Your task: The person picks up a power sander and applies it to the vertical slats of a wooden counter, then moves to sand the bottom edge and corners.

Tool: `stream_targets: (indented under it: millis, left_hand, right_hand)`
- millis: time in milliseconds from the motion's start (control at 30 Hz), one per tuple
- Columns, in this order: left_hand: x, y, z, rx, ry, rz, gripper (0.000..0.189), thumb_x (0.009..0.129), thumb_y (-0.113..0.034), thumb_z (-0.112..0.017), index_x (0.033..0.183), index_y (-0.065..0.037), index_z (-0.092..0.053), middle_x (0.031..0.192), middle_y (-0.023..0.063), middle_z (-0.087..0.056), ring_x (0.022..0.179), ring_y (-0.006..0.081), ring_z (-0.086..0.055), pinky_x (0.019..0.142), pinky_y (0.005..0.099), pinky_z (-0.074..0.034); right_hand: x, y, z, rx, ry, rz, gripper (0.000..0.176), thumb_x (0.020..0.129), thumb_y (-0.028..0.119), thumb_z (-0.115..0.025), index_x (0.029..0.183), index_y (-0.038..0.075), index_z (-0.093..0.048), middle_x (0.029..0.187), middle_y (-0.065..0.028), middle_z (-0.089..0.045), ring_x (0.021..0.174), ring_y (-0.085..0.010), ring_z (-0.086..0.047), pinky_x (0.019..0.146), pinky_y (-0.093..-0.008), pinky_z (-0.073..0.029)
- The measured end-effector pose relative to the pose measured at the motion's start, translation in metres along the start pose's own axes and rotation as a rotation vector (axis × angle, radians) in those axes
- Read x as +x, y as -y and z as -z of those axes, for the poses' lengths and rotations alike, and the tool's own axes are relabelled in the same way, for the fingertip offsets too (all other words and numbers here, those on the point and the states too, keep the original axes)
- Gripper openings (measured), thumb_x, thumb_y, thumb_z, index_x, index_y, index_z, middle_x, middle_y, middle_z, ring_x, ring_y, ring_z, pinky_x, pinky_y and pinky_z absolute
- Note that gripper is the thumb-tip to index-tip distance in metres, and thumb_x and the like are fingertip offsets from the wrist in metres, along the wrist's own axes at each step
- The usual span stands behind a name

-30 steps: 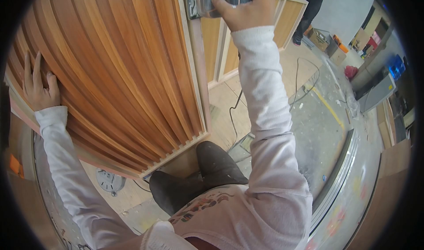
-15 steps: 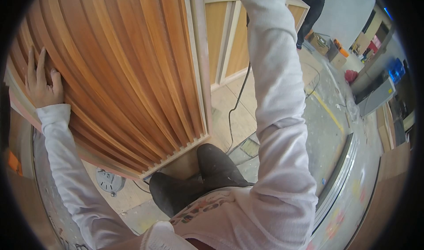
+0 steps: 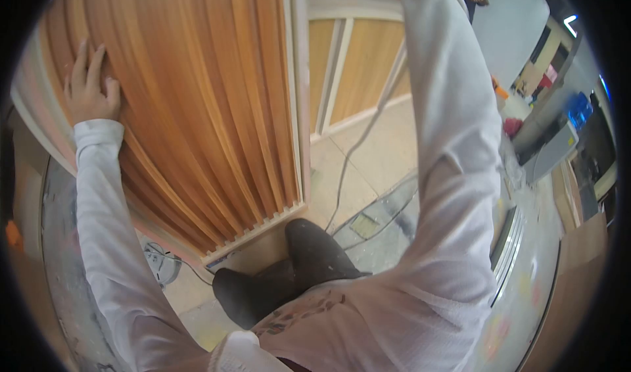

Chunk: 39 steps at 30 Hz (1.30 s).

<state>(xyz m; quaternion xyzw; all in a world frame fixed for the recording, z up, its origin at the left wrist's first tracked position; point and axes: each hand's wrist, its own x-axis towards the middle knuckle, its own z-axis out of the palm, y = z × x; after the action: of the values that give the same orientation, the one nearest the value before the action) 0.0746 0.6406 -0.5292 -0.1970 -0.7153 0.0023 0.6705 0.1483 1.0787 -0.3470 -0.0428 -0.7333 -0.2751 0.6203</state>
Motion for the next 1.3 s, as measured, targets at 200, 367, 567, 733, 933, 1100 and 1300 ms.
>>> stream_targets:
  millis: [200,367,567,733,933,1100,1300]
  left_hand:
    - [-0.007,-0.001,-0.001,-0.019,0.015,0.060,0.058,0.074,-0.012,-0.055,0.131,-0.023,-0.051,0.144,-0.0033,-0.040,0.128,0.0178,-0.042,0.107,0.0470,-0.029]
    - [-0.071,-0.034,0.018,-0.058,0.082,0.123,0.059,0.073,-0.010,-0.056,0.132,-0.018,-0.051,0.145,0.0026,-0.040,0.130,0.0245,-0.040,0.107,0.0490,-0.030]
    - [-0.217,-0.108,0.036,0.039,-0.045,0.430,0.059,0.074,-0.022,-0.067,0.129,-0.005,-0.052,0.142,0.0260,-0.036,0.128,0.0444,-0.036,0.103,0.0521,-0.033]
    - [-0.270,-0.134,0.035,0.269,-0.086,0.681,0.076,0.074,-0.035,-0.072,0.136,-0.002,-0.042,0.140,0.0303,-0.033,0.127,0.0455,-0.036,0.103,0.0513,-0.034]
    - [-0.272,-0.137,0.026,0.308,-0.058,0.754,0.080,0.075,-0.039,-0.071,0.138,-0.002,-0.038,0.140,0.0301,-0.033,0.128,0.0454,-0.036,0.104,0.0511,-0.033]
    - [-0.268,-0.139,0.029,0.365,-0.005,0.788,0.081,0.075,-0.040,-0.070,0.139,-0.003,-0.037,0.140,0.0300,-0.033,0.128,0.0442,-0.036,0.104,0.0501,-0.033]
    - [-0.271,-0.138,0.027,0.336,-0.047,0.760,0.078,0.077,-0.038,-0.070,0.138,-0.002,-0.038,0.140,0.0297,-0.034,0.128,0.0442,-0.036,0.105,0.0506,-0.032]
  right_hand:
    - [-0.063,-0.001,0.067,0.458,0.079,0.270,0.073,0.057,0.012,-0.078,0.122,0.003,-0.047,0.122,-0.0200,-0.051,0.115,-0.0369,-0.050,0.098,-0.0408,-0.042]
    - [-0.084,0.014,0.058,0.474,0.115,0.398,0.065,0.057,0.007,-0.076,0.117,0.007,-0.051,0.120,-0.0186,-0.051,0.111,-0.0375,-0.050,0.095,-0.0420,-0.043]
    - [-0.095,0.021,0.031,0.478,0.005,0.499,0.059,0.056,0.003,-0.074,0.111,0.010,-0.054,0.120,-0.0175,-0.050,0.110,-0.0393,-0.049,0.093,-0.0426,-0.043]
    - [-0.098,0.016,0.008,0.556,-0.002,0.495,0.060,0.054,0.000,-0.073,0.110,0.009,-0.054,0.120,-0.0187,-0.048,0.111,-0.0391,-0.048,0.093,-0.0418,-0.043]
    - [-0.094,0.009,-0.004,0.603,-0.039,0.608,0.056,0.055,0.001,-0.074,0.108,0.009,-0.056,0.116,-0.0196,-0.049,0.108,-0.0399,-0.050,0.092,-0.0419,-0.043]
    - [-0.098,0.009,-0.002,0.651,-0.011,0.592,0.056,0.055,0.002,-0.075,0.107,0.009,-0.056,0.116,-0.0201,-0.049,0.108,-0.0396,-0.050,0.091,-0.0420,-0.044]
    - [-0.100,0.015,0.004,0.627,-0.019,0.575,0.056,0.056,0.000,-0.074,0.108,0.009,-0.056,0.116,-0.0200,-0.049,0.107,-0.0394,-0.052,0.089,-0.0408,-0.045]
